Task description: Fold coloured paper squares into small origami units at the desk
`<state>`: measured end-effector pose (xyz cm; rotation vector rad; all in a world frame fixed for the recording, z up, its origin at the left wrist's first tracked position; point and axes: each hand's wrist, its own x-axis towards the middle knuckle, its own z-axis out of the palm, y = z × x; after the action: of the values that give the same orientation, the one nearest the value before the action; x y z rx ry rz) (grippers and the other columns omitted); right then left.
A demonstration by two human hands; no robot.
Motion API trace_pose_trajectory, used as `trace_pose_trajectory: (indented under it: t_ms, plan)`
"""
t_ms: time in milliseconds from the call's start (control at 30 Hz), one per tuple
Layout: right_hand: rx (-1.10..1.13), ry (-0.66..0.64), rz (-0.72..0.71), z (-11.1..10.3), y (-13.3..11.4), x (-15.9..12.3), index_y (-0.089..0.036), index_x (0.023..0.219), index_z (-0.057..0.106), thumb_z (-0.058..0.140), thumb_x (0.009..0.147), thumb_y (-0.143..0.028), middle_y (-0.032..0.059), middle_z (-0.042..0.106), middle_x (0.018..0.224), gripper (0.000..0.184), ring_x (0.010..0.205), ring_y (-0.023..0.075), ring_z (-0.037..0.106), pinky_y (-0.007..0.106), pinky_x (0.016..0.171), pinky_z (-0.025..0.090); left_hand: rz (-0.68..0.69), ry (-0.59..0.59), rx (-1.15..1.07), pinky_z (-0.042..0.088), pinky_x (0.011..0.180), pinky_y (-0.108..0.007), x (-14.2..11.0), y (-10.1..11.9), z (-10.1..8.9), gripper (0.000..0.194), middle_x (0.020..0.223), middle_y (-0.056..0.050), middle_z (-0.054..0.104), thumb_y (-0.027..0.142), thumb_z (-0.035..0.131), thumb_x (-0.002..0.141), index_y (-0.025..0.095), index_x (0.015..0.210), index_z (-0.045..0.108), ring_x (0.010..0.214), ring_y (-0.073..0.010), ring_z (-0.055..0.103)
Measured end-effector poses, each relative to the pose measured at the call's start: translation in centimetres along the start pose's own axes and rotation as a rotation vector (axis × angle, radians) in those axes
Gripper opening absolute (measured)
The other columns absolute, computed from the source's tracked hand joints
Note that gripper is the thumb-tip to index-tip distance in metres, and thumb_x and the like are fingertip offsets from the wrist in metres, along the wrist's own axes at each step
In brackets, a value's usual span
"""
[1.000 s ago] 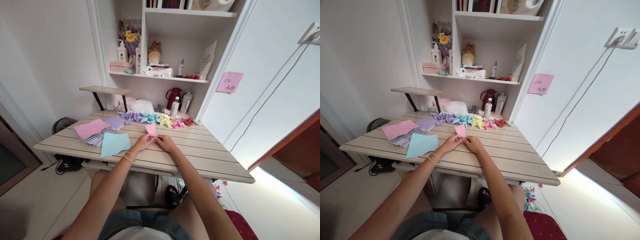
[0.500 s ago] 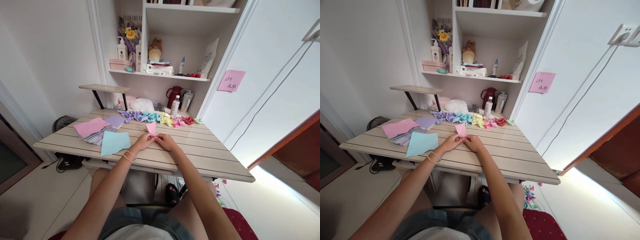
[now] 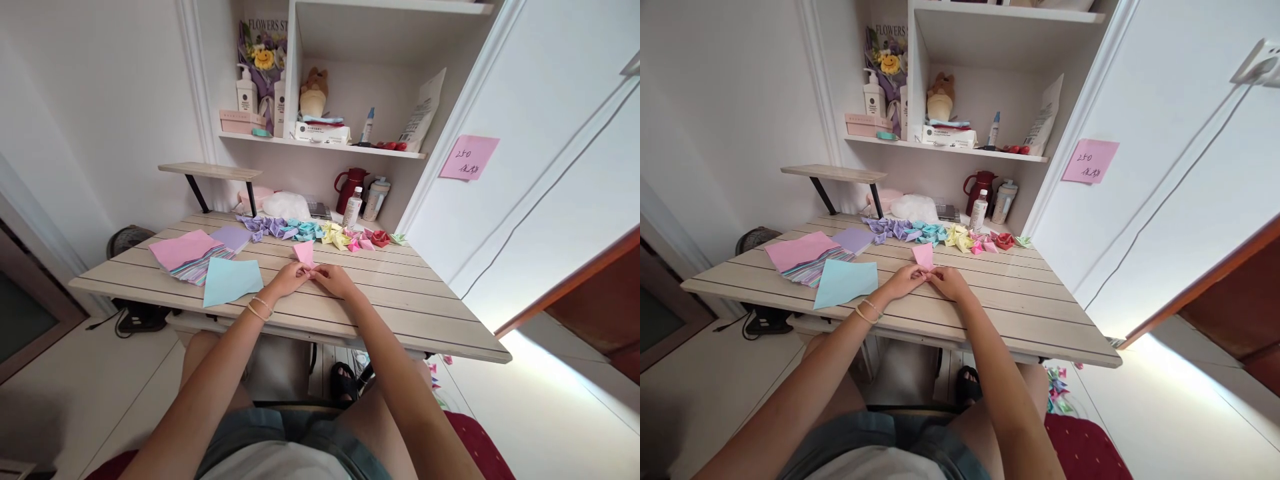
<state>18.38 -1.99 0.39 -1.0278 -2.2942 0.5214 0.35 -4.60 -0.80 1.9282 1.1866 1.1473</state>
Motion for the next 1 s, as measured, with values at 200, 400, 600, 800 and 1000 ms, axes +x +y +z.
trace_pose_trajectory:
  t_ms: [200, 400, 600, 800, 1000]
  plan:
    - [0.007, 0.016, 0.002, 0.23, 0.13, 0.04, -0.021, 0.095, 0.071, 0.05, 0.086, -0.039, 0.0031, 0.071, 0.082, 0.029, 0.068, 0.0149, 0.057, 0.025, 0.066, 0.039, 0.018, 0.004, 0.001, 0.051, 0.077, -0.032, -0.01, 0.15, 0.01, 0.03, 0.091, -0.009, 0.07, 0.04, 0.061, 0.078, 0.015, 0.091, 0.067, 0.082, -0.0192, 0.065]
    - [0.099, 0.034, 0.049, 0.44, 0.39, 0.26, -0.02, 0.09, 0.071, 0.048, 0.085, -0.046, 0.0017, 0.071, 0.079, 0.035, 0.067, 0.0152, 0.058, 0.025, 0.066, 0.041, 0.032, 0.04, -0.002, 0.051, 0.079, -0.031, 0.14, 0.19, -0.16, 0.021, 0.089, -0.008, 0.071, 0.031, 0.058, 0.079, 0.015, 0.088, 0.068, 0.083, -0.0188, 0.065]
    - [0.296, 0.061, 0.113, 0.94, 0.99, 0.65, -0.018, 0.087, 0.07, 0.045, 0.086, -0.046, 0.0035, 0.07, 0.079, 0.038, 0.069, 0.0149, 0.061, 0.025, 0.067, 0.046, -0.01, 0.159, 0.071, 0.051, 0.075, -0.031, 0.4, 0.14, -0.58, 0.021, 0.077, -0.006, 0.072, 0.032, 0.056, 0.078, 0.015, 0.077, 0.069, 0.077, -0.0203, 0.066]
    - [0.436, 0.091, 0.153, 0.83, 0.75, 0.71, -0.015, 0.095, 0.068, 0.034, 0.09, -0.037, 0.0052, 0.069, 0.073, 0.041, 0.064, 0.0139, 0.062, 0.026, 0.065, 0.049, -0.029, 0.212, -0.055, 0.052, 0.07, -0.03, 0.62, -0.08, -0.59, 0.022, 0.073, -0.006, 0.071, 0.034, 0.057, 0.077, 0.015, 0.077, 0.067, 0.074, -0.0202, 0.067]
    - [0.444, 0.14, 0.185, 0.86, 0.76, 0.72, -0.017, 0.096, 0.066, 0.038, 0.079, -0.018, 0.0036, 0.07, 0.081, 0.033, 0.064, 0.012, 0.061, 0.025, 0.068, 0.05, -0.053, 0.268, -0.081, 0.052, 0.068, -0.029, 0.77, -0.21, -0.65, 0.019, 0.069, -0.004, 0.069, 0.033, 0.056, 0.078, 0.016, 0.076, 0.063, 0.072, -0.0192, 0.067]
